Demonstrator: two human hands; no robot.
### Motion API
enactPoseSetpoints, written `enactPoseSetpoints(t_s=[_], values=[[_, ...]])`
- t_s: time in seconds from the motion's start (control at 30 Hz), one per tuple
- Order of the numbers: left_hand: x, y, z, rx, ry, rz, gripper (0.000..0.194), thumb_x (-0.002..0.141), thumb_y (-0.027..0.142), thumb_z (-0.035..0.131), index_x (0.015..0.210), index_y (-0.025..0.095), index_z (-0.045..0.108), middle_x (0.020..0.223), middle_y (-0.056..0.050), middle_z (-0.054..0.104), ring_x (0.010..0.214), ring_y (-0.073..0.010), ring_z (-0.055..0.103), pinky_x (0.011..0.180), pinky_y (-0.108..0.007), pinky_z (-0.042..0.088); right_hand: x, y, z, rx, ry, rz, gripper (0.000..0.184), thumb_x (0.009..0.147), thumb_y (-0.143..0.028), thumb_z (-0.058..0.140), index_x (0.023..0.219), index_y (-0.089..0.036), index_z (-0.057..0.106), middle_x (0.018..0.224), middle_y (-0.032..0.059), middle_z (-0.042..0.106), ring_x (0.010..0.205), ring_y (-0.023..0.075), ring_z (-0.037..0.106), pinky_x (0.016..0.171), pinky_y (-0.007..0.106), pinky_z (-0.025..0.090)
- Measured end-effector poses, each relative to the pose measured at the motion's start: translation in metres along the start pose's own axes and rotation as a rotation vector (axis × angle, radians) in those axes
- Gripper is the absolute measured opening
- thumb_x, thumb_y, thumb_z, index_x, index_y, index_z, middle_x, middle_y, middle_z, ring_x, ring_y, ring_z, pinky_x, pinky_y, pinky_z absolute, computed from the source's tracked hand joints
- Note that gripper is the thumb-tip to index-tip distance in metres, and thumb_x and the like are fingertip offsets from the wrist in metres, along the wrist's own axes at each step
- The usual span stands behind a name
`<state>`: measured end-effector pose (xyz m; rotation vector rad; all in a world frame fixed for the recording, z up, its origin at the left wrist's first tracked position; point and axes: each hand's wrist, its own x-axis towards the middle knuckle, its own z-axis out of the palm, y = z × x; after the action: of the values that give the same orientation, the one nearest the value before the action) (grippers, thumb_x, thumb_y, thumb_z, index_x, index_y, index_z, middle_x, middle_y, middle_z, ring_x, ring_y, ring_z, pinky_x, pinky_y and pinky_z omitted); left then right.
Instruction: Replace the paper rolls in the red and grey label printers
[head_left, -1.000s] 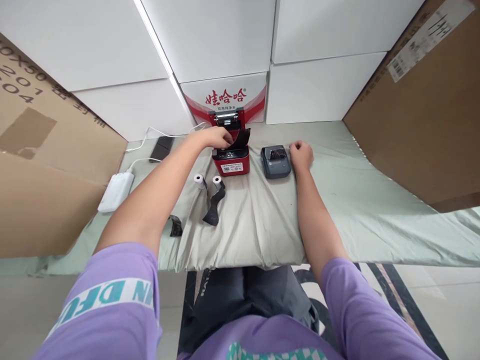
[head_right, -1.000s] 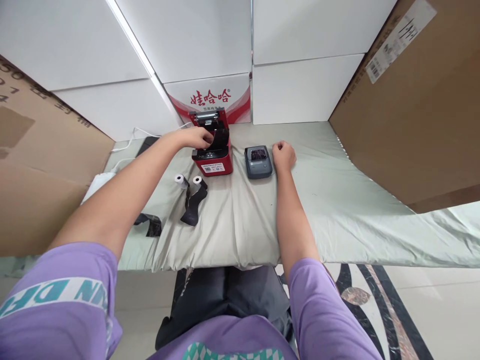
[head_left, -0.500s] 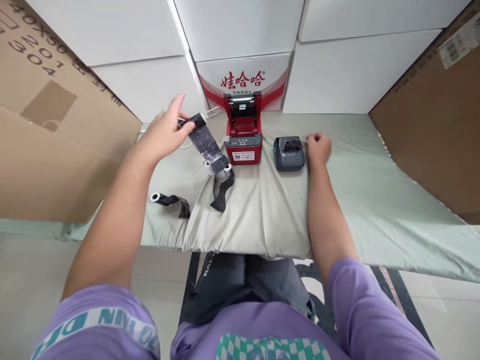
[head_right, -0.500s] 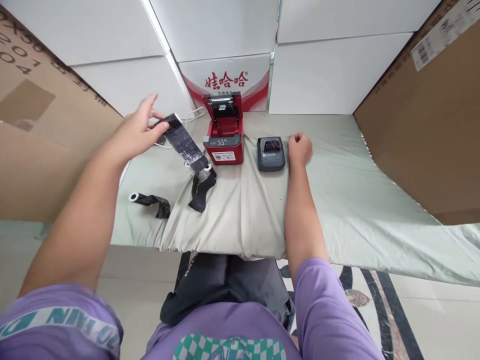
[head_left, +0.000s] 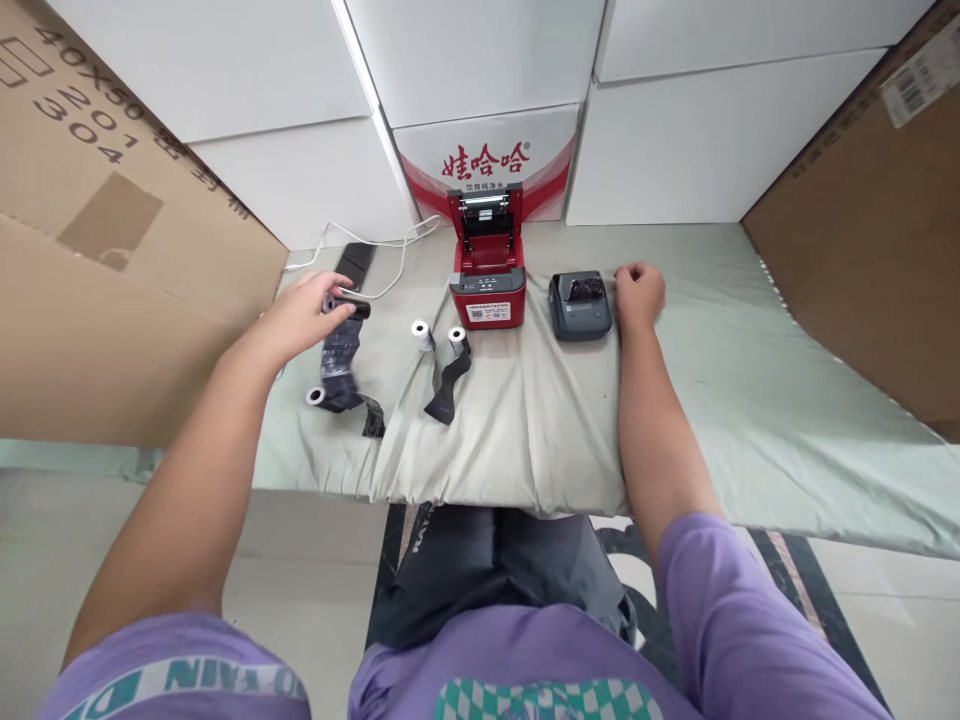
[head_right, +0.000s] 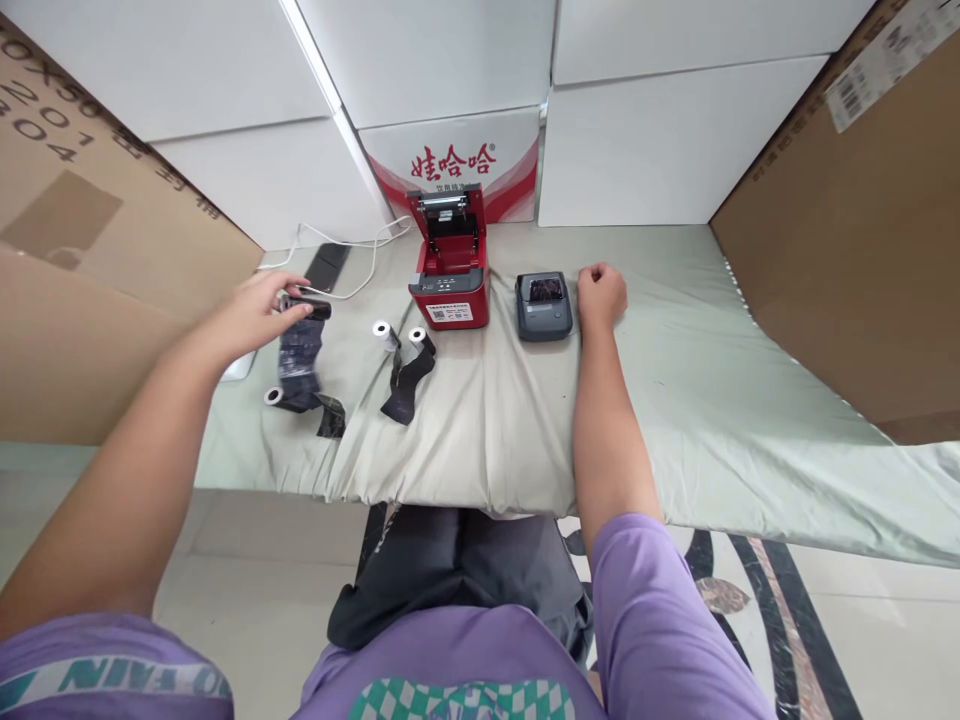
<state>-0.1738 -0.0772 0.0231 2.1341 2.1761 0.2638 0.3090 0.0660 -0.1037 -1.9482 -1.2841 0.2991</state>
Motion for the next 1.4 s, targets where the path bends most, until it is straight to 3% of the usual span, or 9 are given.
enactPoseSetpoints(t_s=[0.17,0.37,0.47,0.63,0.73,0.87,1.03,1.2,1.4], values=[[0.009,0.006,0.018,-0.007,-0.051,0.013,0.039,0.09,0.047,0.057,0.124,0.028,0.06,0.112,-0.001,0.068,0.097,-0.0198,0.06,0.09,-0.033,0.049,0.0,-0.001,0.0,0.014,-0.014,0.013,0.026,0.089,-0.035,0.046,0.086,-0.019,0.066,0.086,0.0079,0.063,0.082,0.0214,0.054,0.085,0.039,0.045],[0.013,-0.002,0.05,-0.042,-0.129,0.078,0.041,0.081,0.05,0.06,0.115,0.029,0.069,0.117,-0.004,0.074,0.106,-0.0265,0.066,0.096,-0.036,0.048,0.0,-0.001,0.0,0.018,-0.021,0.015,0.025,0.091,-0.035,0.047,0.086,-0.02,0.066,0.087,0.0079,0.064,0.083,0.022,0.055,0.086,0.039,0.045],[0.009,-0.002,0.051,-0.025,-0.103,0.062,0.049,0.082,0.053,0.06,0.126,0.031,0.067,0.126,-0.005,0.072,0.118,-0.0294,0.063,0.103,-0.039,0.047,0.001,0.0,0.001,0.006,-0.018,0.012,0.025,0.091,-0.035,0.046,0.087,-0.02,0.066,0.088,0.0081,0.065,0.084,0.0223,0.056,0.085,0.039,0.046],[-0.009,0.046,0.033,-0.056,0.105,0.081,0.053,0.089,0.055,0.054,0.134,0.029,0.064,0.129,-0.007,0.07,0.122,-0.0301,0.06,0.103,-0.04,0.047,0.002,0.001,0.003,0.006,-0.022,0.01,0.026,0.091,-0.036,0.045,0.088,-0.02,0.066,0.089,0.0086,0.065,0.084,0.0228,0.057,0.085,0.04,0.045],[-0.017,0.091,0.03,-0.14,-0.008,0.119,0.045,0.092,0.058,0.053,0.122,0.03,0.07,0.116,-0.004,0.075,0.103,-0.0263,0.068,0.088,-0.035,0.051,0.003,0.001,0.003,0.019,-0.022,0.017,0.025,0.09,-0.035,0.046,0.088,-0.02,0.066,0.088,0.0085,0.066,0.084,0.0226,0.056,0.086,0.04,0.045],[-0.011,0.129,0.04,-0.014,-0.162,0.241,0.04,0.091,0.053,0.055,0.12,0.032,0.073,0.12,-0.003,0.075,0.106,-0.0283,0.069,0.083,-0.036,0.049,0.002,0.001,0.002,0.021,-0.013,0.028,0.022,0.088,-0.033,0.047,0.086,-0.02,0.066,0.086,0.007,0.066,0.082,0.0211,0.055,0.085,0.038,0.045],[0.002,0.133,0.053,0.051,-0.166,0.43,0.034,0.09,0.032,0.054,0.119,0.029,0.072,0.134,-0.004,0.069,0.121,-0.0299,0.063,0.087,-0.037,0.049,0.0,0.0,-0.001,0.029,-0.032,0.017,0.023,0.088,-0.033,0.045,0.087,-0.021,0.064,0.088,0.0068,0.066,0.082,0.0206,0.054,0.084,0.037,0.045],[-0.002,0.136,0.063,0.006,-0.203,0.411,0.025,0.086,0.029,0.058,0.111,0.03,0.064,0.103,-0.005,0.074,0.096,-0.0276,0.068,0.077,-0.036,0.049,-0.002,-0.002,-0.003,0.023,-0.021,0.018,0.022,0.087,-0.034,0.047,0.086,-0.021,0.065,0.086,0.0065,0.065,0.08,0.0206,0.052,0.083,0.036,0.045],[0.011,0.149,0.026,-0.283,0.012,0.45,0.025,0.091,0.03,0.053,0.115,0.023,0.061,0.115,-0.005,0.071,0.102,-0.0204,0.066,0.089,-0.03,0.051,0.0,0.0,-0.001,0.016,-0.016,0.015,0.023,0.087,-0.033,0.047,0.087,-0.021,0.066,0.087,0.0073,0.065,0.082,0.0218,0.054,0.084,0.037,0.045]])
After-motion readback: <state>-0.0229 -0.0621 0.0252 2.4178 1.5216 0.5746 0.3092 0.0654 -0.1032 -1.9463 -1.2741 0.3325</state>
